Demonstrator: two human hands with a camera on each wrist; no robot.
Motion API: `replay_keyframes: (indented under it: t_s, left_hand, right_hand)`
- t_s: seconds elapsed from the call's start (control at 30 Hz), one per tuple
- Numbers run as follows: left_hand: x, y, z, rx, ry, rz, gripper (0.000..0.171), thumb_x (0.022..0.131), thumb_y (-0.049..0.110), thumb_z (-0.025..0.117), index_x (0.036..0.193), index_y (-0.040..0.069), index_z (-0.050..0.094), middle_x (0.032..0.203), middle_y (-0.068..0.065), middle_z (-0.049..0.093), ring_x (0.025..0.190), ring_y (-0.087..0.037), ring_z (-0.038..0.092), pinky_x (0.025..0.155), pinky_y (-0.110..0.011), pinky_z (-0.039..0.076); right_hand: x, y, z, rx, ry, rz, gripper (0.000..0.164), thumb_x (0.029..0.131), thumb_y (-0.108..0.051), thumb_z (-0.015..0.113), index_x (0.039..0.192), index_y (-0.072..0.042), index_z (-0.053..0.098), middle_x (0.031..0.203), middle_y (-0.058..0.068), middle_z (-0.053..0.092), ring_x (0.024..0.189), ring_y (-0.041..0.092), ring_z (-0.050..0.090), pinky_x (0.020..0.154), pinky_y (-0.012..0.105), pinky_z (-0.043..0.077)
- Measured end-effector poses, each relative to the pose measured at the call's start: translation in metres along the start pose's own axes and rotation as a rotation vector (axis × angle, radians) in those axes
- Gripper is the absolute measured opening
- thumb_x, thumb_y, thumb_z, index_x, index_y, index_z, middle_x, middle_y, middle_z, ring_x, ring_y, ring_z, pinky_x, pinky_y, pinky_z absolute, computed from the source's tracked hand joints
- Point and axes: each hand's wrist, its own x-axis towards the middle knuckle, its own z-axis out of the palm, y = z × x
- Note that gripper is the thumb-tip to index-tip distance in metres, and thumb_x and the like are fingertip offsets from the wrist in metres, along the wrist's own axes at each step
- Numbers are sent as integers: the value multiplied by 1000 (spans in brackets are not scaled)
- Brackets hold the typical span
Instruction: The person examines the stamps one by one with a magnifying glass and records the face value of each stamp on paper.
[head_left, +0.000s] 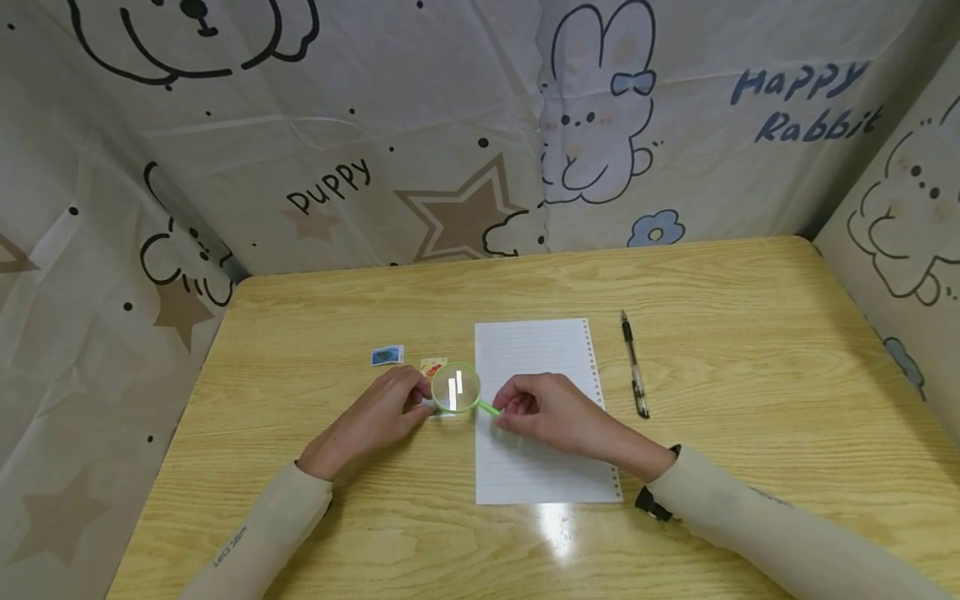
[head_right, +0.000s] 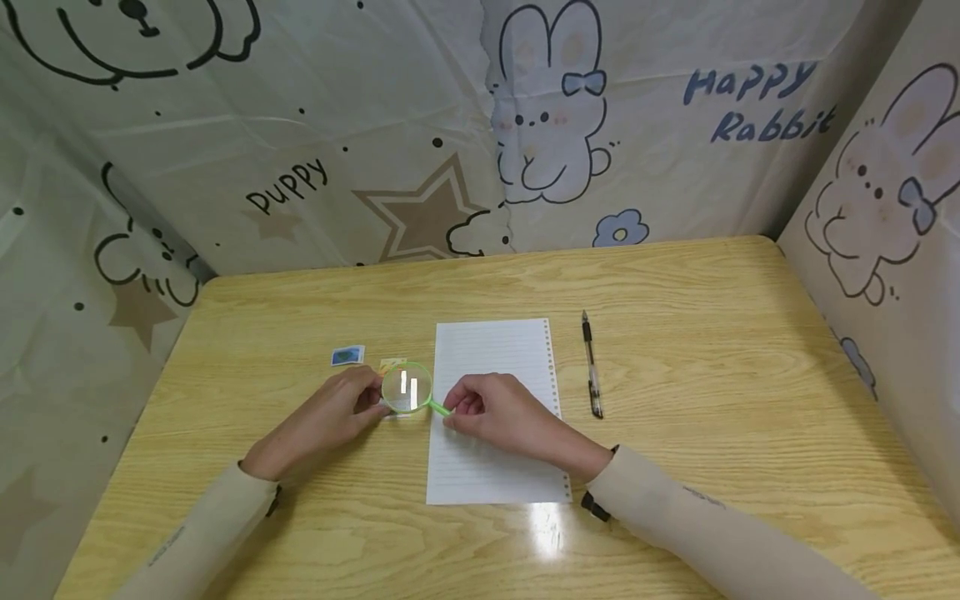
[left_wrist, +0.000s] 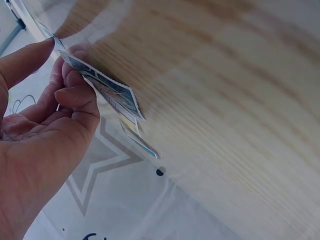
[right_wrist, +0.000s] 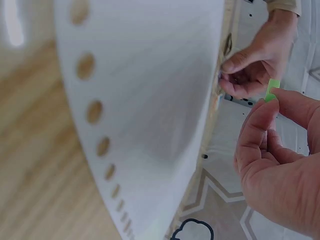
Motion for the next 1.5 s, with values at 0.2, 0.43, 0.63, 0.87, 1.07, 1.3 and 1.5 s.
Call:
replay_keyframes:
  t_s: [0.2, 0.43, 0.63, 0.87, 1.07, 1.3, 1.5]
  left_hand:
    - [-1, 0, 2, -14, -14, -26, 10, 101, 2, 77, 102, 2, 68, 94, -2, 60, 90, -17, 54, 80, -34, 50]
    - [1, 0, 1, -18, -30, -33, 9, 102, 3, 76, 105, 3, 68, 97, -1, 61, 91, -18, 54, 81, -35, 51]
    - [2, 2, 1, -4, -36, -43, 10, 102, 3, 77, 104, 3, 68, 97, -2, 61, 92, -19, 55, 82, -36, 51]
    - [2, 4, 2, 6, -44, -39, 9, 102, 3, 76, 105, 3, 68, 98, -2, 61, 93, -19, 55, 83, -36, 51]
    - [-3, 4, 1, 5, -57, -59, 8, 103, 3, 75, 106, 3, 68, 98, -1, 61, 93, -18, 54, 83, -37, 51]
    - [-4, 4, 0, 0, -51, -38, 9, 103, 2, 75, 107, 4, 67, 100, -1, 62, 93, -18, 54, 83, -37, 51]
    - [-1, 3, 0, 8, -47, -20, 9, 103, 2, 75, 106, 4, 67, 100, -1, 62, 93, -18, 54, 83, -37, 52]
  right_hand:
    - [-3, -4, -5, 9, 4, 2, 9, 98, -9, 83, 102, -7, 75, 86, -4, 67, 79, 13, 62, 70, 26, 53]
    - [-6, -4, -10, 7, 25, 10, 9, 98, -10, 83, 103, -8, 75, 87, -3, 67, 81, 14, 62, 71, 27, 53]
    - [-10, 1, -15, 9, 40, 38, 10, 99, -11, 82, 105, -7, 75, 89, -2, 68, 83, 16, 63, 72, 28, 54]
    - [-18, 8, -25, 31, 90, 77, 9, 99, -8, 79, 106, -5, 74, 89, 0, 67, 82, 19, 63, 70, 27, 53]
    - [-25, 17, -27, 51, 117, 107, 12, 99, -8, 79, 109, -3, 74, 90, 1, 68, 82, 20, 63, 69, 26, 53]
    - [-35, 25, -35, 67, 186, 131, 14, 99, -8, 79, 109, -1, 73, 90, 3, 67, 81, 21, 61, 67, 26, 51]
    - [-41, 28, -42, 67, 228, 151, 15, 99, -9, 80, 110, 0, 74, 90, 3, 67, 81, 21, 61, 66, 26, 51]
